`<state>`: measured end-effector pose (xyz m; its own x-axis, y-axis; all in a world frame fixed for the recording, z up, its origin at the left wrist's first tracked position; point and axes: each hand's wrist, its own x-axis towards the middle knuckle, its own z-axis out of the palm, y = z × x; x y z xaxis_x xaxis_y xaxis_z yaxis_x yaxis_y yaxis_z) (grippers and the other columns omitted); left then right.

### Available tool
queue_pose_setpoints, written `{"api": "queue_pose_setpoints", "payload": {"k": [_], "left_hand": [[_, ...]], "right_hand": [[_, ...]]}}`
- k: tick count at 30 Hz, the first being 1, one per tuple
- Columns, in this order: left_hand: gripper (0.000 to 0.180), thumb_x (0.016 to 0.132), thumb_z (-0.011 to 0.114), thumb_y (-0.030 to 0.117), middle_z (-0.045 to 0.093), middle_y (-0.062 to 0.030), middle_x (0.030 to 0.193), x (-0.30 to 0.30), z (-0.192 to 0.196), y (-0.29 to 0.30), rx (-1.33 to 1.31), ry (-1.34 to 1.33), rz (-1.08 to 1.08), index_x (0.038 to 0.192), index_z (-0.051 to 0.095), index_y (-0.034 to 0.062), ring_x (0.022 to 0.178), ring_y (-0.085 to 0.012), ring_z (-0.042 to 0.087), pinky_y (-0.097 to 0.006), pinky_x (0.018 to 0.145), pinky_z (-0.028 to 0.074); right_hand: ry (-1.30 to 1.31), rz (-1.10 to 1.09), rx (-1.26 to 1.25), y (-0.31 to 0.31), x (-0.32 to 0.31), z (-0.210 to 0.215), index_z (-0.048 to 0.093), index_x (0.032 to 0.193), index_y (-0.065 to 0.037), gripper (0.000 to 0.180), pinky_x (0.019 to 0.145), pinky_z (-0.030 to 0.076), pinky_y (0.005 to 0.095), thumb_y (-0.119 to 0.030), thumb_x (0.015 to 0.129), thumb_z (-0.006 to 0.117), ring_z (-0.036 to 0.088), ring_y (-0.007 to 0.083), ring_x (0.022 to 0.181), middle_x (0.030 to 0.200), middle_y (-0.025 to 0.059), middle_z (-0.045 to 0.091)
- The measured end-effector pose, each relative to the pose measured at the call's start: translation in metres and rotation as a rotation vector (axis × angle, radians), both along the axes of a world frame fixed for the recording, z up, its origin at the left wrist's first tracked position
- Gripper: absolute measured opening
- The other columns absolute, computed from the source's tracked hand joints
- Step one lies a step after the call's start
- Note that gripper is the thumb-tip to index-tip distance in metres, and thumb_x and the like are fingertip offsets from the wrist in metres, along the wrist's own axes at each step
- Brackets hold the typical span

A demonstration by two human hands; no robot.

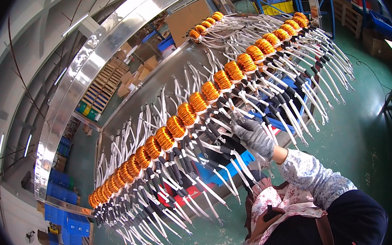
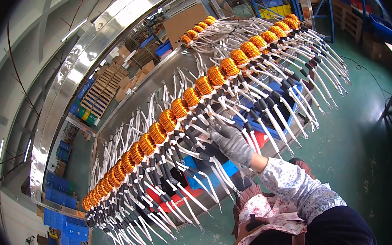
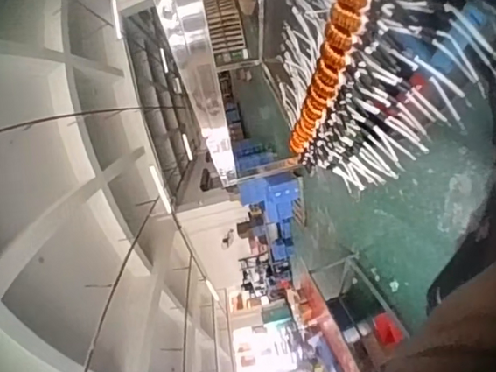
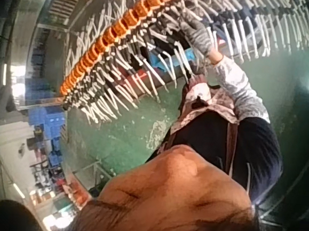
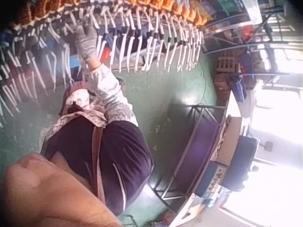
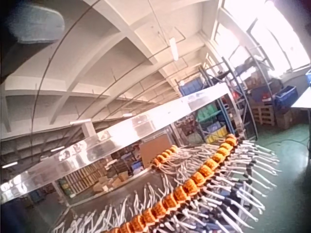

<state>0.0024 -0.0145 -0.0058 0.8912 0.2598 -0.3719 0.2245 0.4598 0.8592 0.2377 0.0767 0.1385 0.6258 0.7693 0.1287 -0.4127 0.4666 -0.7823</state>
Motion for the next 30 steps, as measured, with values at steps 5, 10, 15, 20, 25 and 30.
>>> {"api": "queue_pose_setpoints", "payload": {"k": [5,10,15,20,25,30], "left_hand": [[0.017,0.083,0.064,0.011,0.062,-0.0039,0.093,0.008,-0.002,-0.003,0.091,0.004,-0.049,0.097,0.061,0.0023,0.085,-0.0107,0.057,-0.023,0.080,0.043],[0.019,0.082,0.064,0.012,0.062,-0.0056,0.094,0.009,0.002,0.002,-0.142,0.051,0.015,0.098,0.060,0.0025,0.085,-0.0126,0.059,-0.025,0.078,0.046],[0.020,0.083,0.062,0.014,0.062,-0.0069,0.094,0.007,0.001,0.009,-0.212,-0.007,0.086,0.099,0.060,0.0015,0.087,-0.0144,0.058,-0.027,0.081,0.045],[0.014,0.081,0.061,0.007,0.062,-0.0075,0.091,0.010,0.024,0.014,-0.175,-0.005,0.146,0.093,0.060,0.0009,0.084,-0.0154,0.059,-0.028,0.079,0.046],[0.014,0.081,0.061,0.011,0.061,-0.0070,0.087,0.014,0.048,0.026,-0.106,-0.047,0.174,0.091,0.059,0.0016,0.079,-0.0152,0.060,-0.029,0.074,0.049],[0.019,0.081,0.062,0.015,0.061,-0.0076,0.085,0.012,0.062,0.036,-0.021,-0.129,0.207,0.092,0.059,0.0000,0.075,-0.0135,0.059,-0.026,0.069,0.048]], "right_hand": [[0.420,0.505,0.135,0.010,0.033,-0.011,0.052,0.093,-0.010,0.022,0.037,0.024,0.0222,-0.031,0.090,0.052,0.033,0.0078,0.041,0.055,-0.0048,0.038],[0.181,0.400,-0.013,0.005,0.032,-0.005,0.052,0.088,-0.010,0.029,0.039,0.042,0.0270,-0.039,0.087,0.053,0.051,0.0156,0.045,0.056,0.0027,0.049],[0.198,0.297,0.036,0.007,0.027,-0.002,0.052,0.086,-0.010,0.020,0.040,0.042,0.0258,-0.029,0.091,0.050,0.051,0.0165,0.045,0.060,0.0042,0.052],[0.258,0.358,-0.020,0.008,0.029,-0.004,0.052,0.092,-0.008,0.024,0.041,0.042,0.0278,-0.031,0.088,0.056,0.050,0.0158,0.044,0.062,0.0049,0.055],[0.340,0.439,0.113,0.009,0.034,-0.021,0.053,0.100,-0.008,0.025,0.049,0.046,0.0278,-0.031,0.090,0.051,0.054,0.0150,0.056,0.072,0.0039,0.057],[-0.472,0.283,-0.323,-0.065,-0.013,0.002,0.058,0.097,-0.002,0.035,0.056,0.047,0.0277,-0.036,0.091,0.049,0.058,0.0164,0.063,0.074,0.0053,0.060]]}}
